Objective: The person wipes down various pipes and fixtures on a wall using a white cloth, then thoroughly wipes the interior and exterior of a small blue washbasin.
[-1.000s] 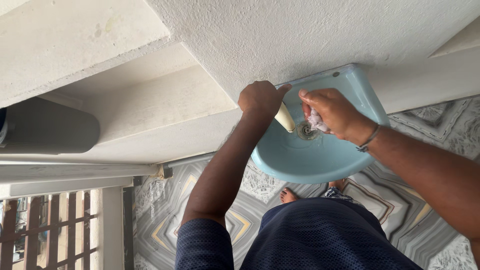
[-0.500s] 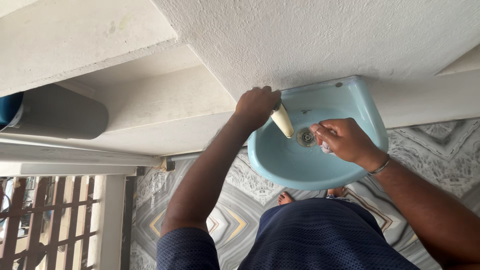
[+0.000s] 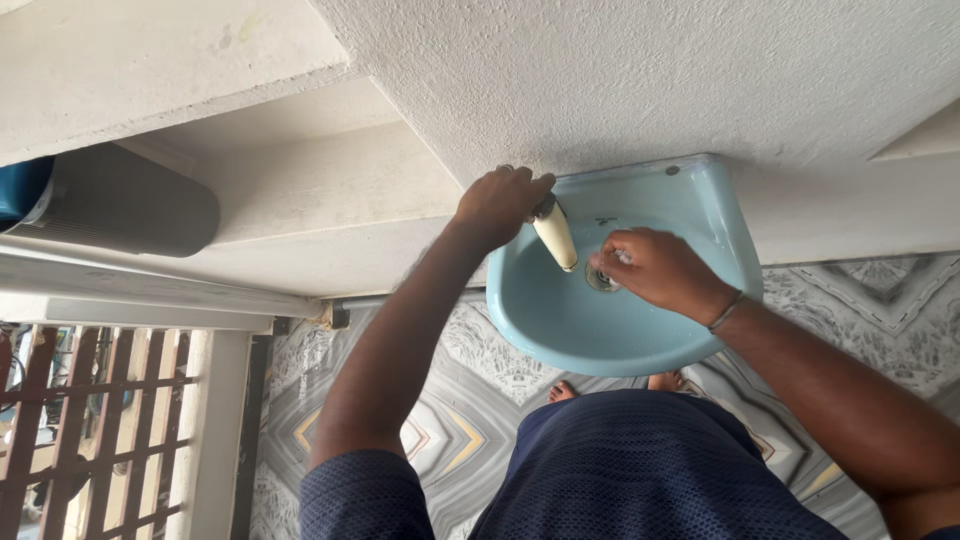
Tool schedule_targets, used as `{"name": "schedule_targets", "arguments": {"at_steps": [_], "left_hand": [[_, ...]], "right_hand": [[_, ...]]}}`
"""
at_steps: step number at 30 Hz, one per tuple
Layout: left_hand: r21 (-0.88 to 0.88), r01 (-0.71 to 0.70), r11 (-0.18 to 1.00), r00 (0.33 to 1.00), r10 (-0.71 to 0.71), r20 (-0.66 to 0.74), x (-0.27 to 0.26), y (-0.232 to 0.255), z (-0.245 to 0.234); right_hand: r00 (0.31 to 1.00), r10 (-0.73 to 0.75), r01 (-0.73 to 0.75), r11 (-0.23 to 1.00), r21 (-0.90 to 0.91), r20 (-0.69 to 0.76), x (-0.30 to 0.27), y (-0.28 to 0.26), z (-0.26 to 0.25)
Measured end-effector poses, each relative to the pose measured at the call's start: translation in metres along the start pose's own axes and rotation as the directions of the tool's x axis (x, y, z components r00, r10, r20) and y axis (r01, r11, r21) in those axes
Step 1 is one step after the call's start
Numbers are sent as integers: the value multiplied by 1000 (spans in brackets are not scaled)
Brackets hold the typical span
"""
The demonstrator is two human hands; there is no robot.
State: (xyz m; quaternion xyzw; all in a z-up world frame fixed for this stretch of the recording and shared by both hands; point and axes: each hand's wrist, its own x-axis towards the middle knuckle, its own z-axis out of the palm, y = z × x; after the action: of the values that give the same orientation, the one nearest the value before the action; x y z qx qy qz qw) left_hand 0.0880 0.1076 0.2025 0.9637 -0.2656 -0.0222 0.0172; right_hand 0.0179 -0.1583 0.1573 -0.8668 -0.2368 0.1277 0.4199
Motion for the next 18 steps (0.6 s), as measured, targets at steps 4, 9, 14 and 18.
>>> {"name": "schedule_targets", "arguments": {"at_steps": [4,9,14,18], "left_hand": [[-105,330,938,935,-309,175,3,16,-12],[-165,420,893,904,-394,168,12,29,-3],[-100,51,994,993,-40,109,2,-5,-12],[-45,94,995,988,-99,-117,-10,9,-9]], "right_hand": [[999,-21,21,1000,-1,40,-9,19,2],[944,317,-177,719,672,-91,-53,38,-22],[833,401,86,585,806,-380,-97,82,-45],[813,397,-46,774,632,-426,-57,122,-56]]}}
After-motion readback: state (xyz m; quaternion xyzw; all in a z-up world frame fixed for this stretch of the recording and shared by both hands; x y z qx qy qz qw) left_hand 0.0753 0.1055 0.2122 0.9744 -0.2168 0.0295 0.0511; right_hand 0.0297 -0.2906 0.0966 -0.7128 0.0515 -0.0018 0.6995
